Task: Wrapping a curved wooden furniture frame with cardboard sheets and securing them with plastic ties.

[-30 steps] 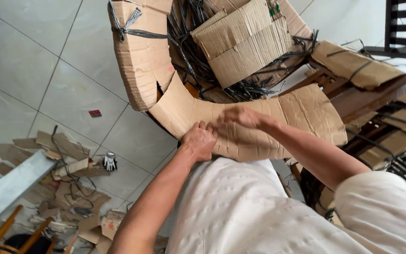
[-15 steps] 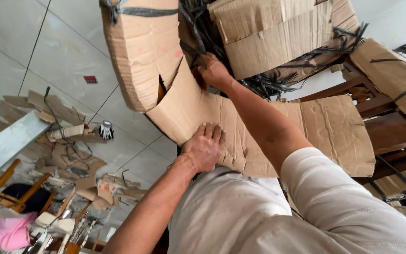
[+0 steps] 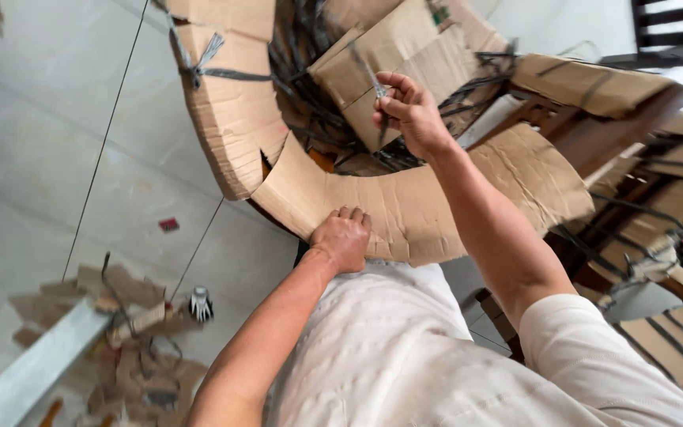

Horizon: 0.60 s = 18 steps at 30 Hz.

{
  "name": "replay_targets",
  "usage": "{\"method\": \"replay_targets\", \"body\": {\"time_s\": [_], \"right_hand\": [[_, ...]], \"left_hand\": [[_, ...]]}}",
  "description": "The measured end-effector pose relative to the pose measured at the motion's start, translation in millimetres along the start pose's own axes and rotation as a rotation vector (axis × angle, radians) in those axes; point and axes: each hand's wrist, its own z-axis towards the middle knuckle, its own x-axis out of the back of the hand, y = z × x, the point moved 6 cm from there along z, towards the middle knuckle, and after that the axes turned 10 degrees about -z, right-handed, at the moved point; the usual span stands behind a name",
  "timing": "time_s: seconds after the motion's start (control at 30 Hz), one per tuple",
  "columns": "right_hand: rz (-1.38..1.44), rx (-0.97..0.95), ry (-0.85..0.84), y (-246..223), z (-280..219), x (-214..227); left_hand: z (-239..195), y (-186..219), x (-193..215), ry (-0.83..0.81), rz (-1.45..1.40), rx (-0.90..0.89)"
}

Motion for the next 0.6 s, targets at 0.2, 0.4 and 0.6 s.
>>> {"method": "replay_targets", "body": {"time_s": [0.2, 0.4, 0.6], "right_hand": [[0.054, 0.098, 0.096, -66, -97, 25], [0.150, 0.216, 0.161, -73, -152, 24], [-0.016, 0.178, 0.254, -93, -191, 23]], "left_hand": [[-14, 7, 24, -0.089, -0.062, 0.028], [-36, 15, 43, -0.093, -0.068, 0.055], [-35, 12, 38, -0.076, -0.086, 0.070]]}}
